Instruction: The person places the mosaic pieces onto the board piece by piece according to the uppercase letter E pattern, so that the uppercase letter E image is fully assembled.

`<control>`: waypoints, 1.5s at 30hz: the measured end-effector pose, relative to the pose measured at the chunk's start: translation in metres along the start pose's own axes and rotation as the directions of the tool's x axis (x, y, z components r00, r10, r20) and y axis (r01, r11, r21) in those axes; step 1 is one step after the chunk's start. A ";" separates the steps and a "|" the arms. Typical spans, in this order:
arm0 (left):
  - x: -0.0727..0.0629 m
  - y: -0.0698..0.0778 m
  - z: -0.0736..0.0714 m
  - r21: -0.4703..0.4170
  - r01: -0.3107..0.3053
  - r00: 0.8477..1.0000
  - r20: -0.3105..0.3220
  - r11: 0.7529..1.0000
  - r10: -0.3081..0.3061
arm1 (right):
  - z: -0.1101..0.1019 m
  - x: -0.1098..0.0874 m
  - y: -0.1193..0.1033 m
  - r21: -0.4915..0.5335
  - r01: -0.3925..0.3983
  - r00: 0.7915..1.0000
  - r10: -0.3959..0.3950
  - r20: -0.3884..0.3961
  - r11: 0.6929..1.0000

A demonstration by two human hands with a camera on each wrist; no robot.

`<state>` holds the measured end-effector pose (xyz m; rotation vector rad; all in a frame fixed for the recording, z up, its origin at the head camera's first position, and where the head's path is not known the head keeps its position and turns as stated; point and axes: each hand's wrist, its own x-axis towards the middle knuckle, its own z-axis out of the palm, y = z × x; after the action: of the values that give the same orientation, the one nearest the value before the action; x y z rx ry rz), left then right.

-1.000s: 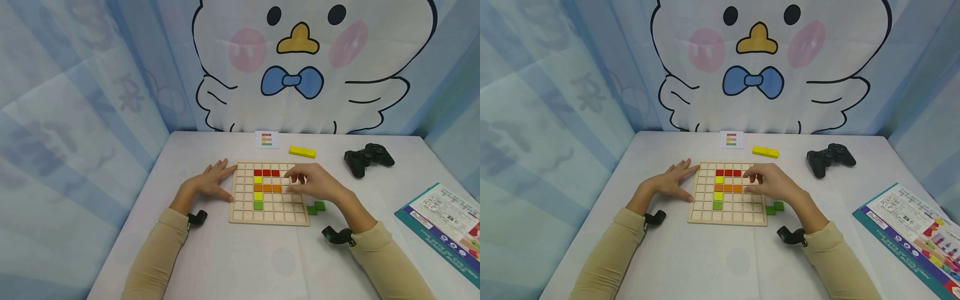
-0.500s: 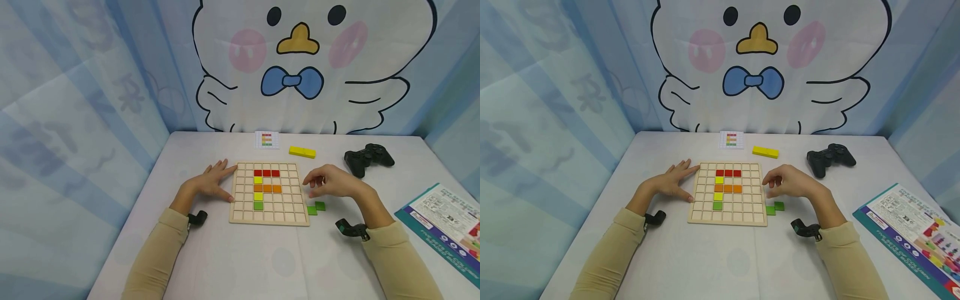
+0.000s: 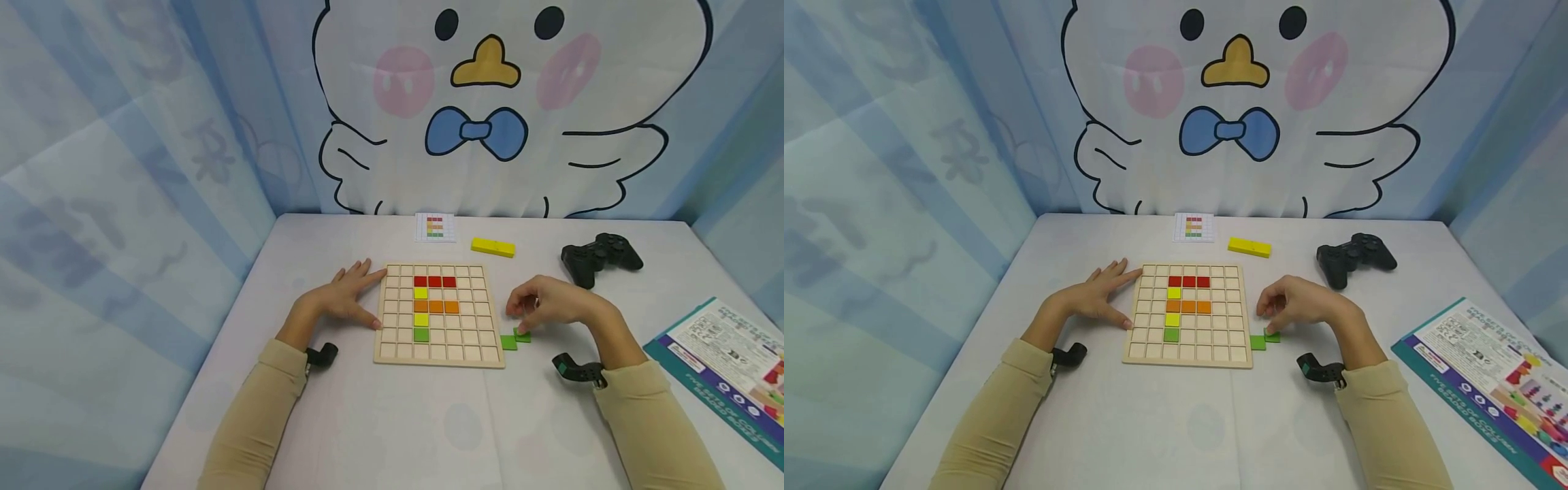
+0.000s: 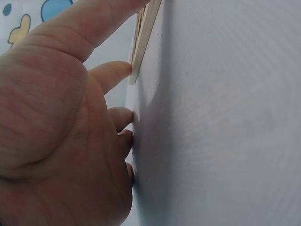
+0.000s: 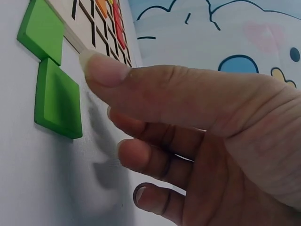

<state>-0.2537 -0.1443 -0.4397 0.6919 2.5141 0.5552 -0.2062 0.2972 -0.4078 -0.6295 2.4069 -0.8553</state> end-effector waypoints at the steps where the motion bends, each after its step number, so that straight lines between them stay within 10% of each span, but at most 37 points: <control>1: 0.000 0.000 0.000 0.000 0.000 1.000 -0.001 1.000 0.000 | 0.000 0.000 0.001 0.003 -0.004 1.000 0.004 0.019 1.000; 25: 0.002 -0.001 0.002 -0.005 0.004 1.000 -0.006 1.000 -0.004 | 0.005 0.002 -0.003 -0.018 -0.054 0.994 0.055 0.090 0.998; 45: 0.001 -0.001 0.001 -0.005 -0.002 1.000 -0.004 1.000 0.002 | 0.002 0.006 -0.009 0.011 0.017 0.971 -0.014 -0.238 1.000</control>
<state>-0.2542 -0.1443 -0.4418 0.6925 2.5152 0.5641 -0.2068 0.2867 -0.4049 -0.5688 2.6093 -1.0026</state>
